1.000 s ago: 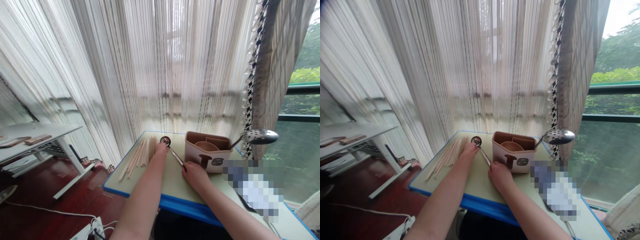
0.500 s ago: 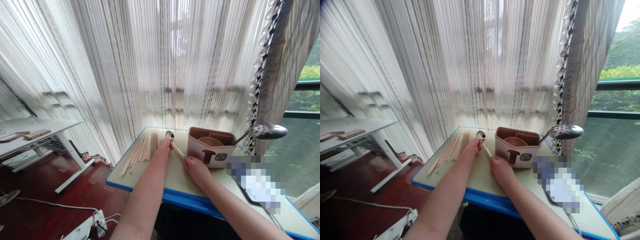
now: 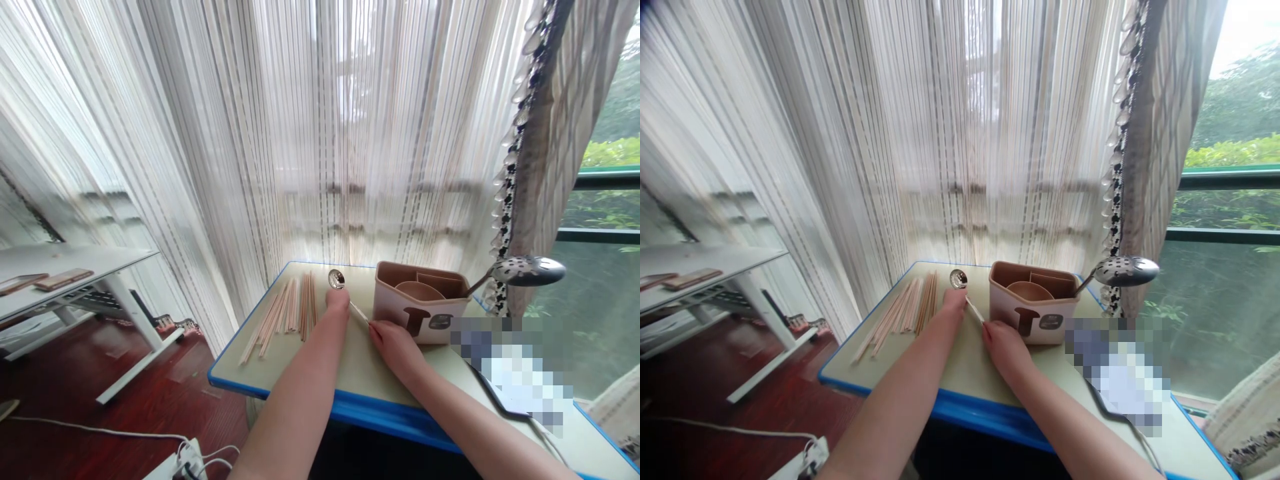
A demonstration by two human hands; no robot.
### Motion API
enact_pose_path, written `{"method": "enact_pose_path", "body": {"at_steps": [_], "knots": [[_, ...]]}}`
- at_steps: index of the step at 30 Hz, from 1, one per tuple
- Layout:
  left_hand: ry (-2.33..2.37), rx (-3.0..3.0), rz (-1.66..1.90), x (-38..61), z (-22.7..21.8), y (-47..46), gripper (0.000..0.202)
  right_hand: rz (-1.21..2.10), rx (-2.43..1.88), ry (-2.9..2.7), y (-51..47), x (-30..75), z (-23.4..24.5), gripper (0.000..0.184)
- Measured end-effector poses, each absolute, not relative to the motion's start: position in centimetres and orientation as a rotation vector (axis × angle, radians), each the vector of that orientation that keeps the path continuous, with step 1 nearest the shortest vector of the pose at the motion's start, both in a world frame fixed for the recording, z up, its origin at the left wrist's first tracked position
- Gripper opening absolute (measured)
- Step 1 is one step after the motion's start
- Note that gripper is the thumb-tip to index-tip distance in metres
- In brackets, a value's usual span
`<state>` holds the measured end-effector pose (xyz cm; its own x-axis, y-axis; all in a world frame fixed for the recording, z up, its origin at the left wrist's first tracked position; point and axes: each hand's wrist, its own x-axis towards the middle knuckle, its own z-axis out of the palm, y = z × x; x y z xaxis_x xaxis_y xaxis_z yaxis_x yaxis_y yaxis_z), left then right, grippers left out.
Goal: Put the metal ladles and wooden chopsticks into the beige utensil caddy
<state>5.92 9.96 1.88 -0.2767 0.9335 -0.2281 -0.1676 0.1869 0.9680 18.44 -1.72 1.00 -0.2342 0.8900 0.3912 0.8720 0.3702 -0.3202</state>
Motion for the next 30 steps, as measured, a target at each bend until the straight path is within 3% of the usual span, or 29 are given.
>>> {"method": "enact_pose_path", "body": {"at_steps": [17,30], "knots": [[1.196,0.544,1.473,5.6,3.4,10.4,0.018,0.107,-1.435,-2.109,-2.4,18.4,1.1,0.029],[0.922,0.776,1.695,6.4,6.4,7.7,0.015,0.229,-1.508,-1.898,-1.1,18.9,1.4,0.021]]}}
